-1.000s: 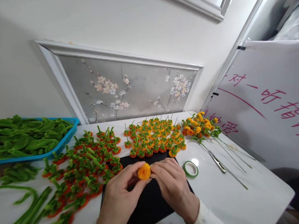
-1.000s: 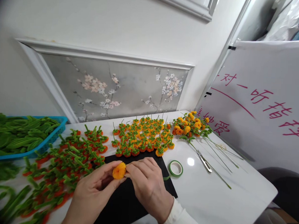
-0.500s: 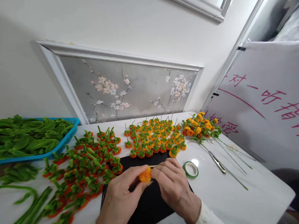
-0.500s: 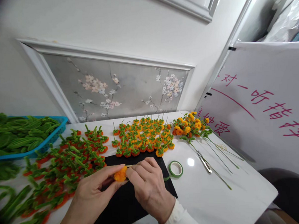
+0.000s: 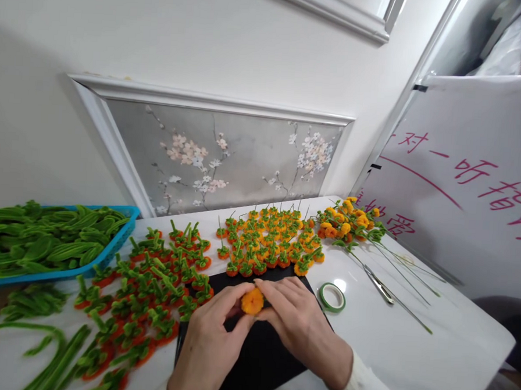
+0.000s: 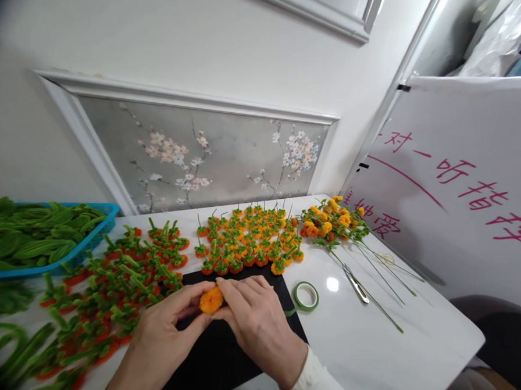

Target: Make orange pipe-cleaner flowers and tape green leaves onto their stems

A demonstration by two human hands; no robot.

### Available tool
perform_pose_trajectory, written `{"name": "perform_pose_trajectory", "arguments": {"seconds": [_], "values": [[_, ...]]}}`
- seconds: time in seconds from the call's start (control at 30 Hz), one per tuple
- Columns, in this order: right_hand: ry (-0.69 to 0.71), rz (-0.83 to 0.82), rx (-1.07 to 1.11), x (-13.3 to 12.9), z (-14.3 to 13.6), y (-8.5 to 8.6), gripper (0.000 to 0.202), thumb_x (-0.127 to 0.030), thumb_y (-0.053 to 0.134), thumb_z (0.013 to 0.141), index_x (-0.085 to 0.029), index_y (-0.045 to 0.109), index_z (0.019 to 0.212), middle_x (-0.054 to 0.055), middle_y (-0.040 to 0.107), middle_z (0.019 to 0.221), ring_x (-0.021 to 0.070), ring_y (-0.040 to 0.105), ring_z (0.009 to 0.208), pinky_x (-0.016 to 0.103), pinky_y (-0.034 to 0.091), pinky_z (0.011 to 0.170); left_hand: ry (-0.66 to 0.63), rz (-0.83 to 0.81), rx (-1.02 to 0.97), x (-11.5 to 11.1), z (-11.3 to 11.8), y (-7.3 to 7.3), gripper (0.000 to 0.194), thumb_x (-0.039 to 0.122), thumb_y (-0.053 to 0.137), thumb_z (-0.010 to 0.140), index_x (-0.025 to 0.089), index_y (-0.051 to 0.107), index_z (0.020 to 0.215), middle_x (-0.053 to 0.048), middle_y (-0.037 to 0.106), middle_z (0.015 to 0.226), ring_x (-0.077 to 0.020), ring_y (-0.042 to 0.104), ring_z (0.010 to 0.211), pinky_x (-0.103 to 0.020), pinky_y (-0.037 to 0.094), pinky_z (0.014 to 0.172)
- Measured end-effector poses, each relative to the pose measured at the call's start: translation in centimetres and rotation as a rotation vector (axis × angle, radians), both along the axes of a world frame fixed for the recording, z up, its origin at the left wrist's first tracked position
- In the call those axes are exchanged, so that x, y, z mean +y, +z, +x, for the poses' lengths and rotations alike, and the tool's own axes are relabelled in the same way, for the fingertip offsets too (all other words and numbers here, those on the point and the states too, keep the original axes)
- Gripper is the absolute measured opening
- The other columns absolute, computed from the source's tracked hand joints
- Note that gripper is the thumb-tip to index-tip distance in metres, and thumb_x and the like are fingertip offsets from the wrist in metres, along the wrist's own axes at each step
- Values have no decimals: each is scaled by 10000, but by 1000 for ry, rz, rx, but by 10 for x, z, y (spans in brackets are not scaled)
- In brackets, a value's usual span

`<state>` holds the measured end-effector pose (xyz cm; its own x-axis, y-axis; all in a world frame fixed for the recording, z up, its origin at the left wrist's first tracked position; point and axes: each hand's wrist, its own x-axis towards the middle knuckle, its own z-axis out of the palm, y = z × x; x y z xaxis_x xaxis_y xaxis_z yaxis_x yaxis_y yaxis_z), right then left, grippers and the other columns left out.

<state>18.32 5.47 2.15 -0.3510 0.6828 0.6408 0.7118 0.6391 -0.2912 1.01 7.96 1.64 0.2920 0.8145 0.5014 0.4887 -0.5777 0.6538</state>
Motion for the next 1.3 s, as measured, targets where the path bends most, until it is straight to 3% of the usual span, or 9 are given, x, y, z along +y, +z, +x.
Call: {"name": "perform_pose_trajectory", "arguments": {"seconds": [0.2, 0.4, 0.57, 0.67, 0.77, 0.93, 1.1, 1.3], "values": [[-24, 12, -46, 0, -9, -15, 304, -100, 381, 940, -99, 484, 1226, 102, 667, 953, 187, 597, 828, 349, 447, 739, 56, -44, -31, -3, 4, -2, 303, 131, 645, 705, 257, 629, 980, 30, 743, 880, -143, 719, 713, -182, 591, 677], [-60, 31, -4, 0, -15, -24, 327, -77, 352, 931, -136, 509, 1212, 97, 668, 973, 177, 611, 844, 333, 453, 727, 102, -145, -103, -2, 6, -12, 322, 179, 662, 709, 264, 632, 1018, 6, 749, 932, -173, 724, 775, -228, 601, 713], [-45, 7, 141, 2, -11, -21, 372, -132, 377, 943, -144, 414, 1313, 96, 661, 994, 176, 608, 830, 358, 469, 789, 6, -289, -235, 1, 4, -19, 442, 171, 631, 736, 268, 570, 1163, -31, 705, 1096, -203, 700, 918, -275, 591, 792], [-22, 31, 200, 4, -4, -16, 440, -204, 461, 927, -151, 364, 1353, 117, 629, 1102, 204, 588, 964, 382, 468, 859, -51, -341, -233, 2, 1, -15, 447, 159, 608, 750, 264, 561, 1182, -29, 711, 1080, -204, 705, 906, -283, 590, 801], [18, 19, 234, 5, 0, -12, 423, -227, 548, 888, -193, 447, 1298, 97, 622, 1131, 215, 569, 1012, 375, 481, 857, -47, -292, -170, 1, 0, -8, 403, 157, 583, 769, 272, 591, 1154, -18, 698, 1098, -196, 707, 896, -266, 584, 806], [150, -36, 318, 7, 3, -13, 313, -174, 546, 885, -209, 558, 1196, 77, 637, 1054, 169, 593, 906, 300, 516, 794, -81, -289, -117, -1, 0, 0, 310, 190, 636, 751, 271, 637, 1050, 13, 712, 1020, -165, 722, 811, -193, 585, 744], [222, -87, 454, 8, 6, -13, 288, -270, 591, 863, -204, 606, 1143, 69, 658, 931, 151, 616, 796, 250, 527, 698, -146, -382, -115, -2, -1, 8, 319, 197, 654, 742, 281, 587, 1042, 48, 734, 921, -155, 727, 786, -177, 586, 700], [280, -247, 696, 9, -1, -18, 241, -289, 701, 769, -229, 684, 1002, 36, 681, 833, 147, 637, 737, 242, 509, 682, -182, -370, -74, -4, -1, 16, 125, 199, 642, 761, 256, 609, 868, 52, 737, 818, -152, 722, 746, -179, 577, 667]]}}
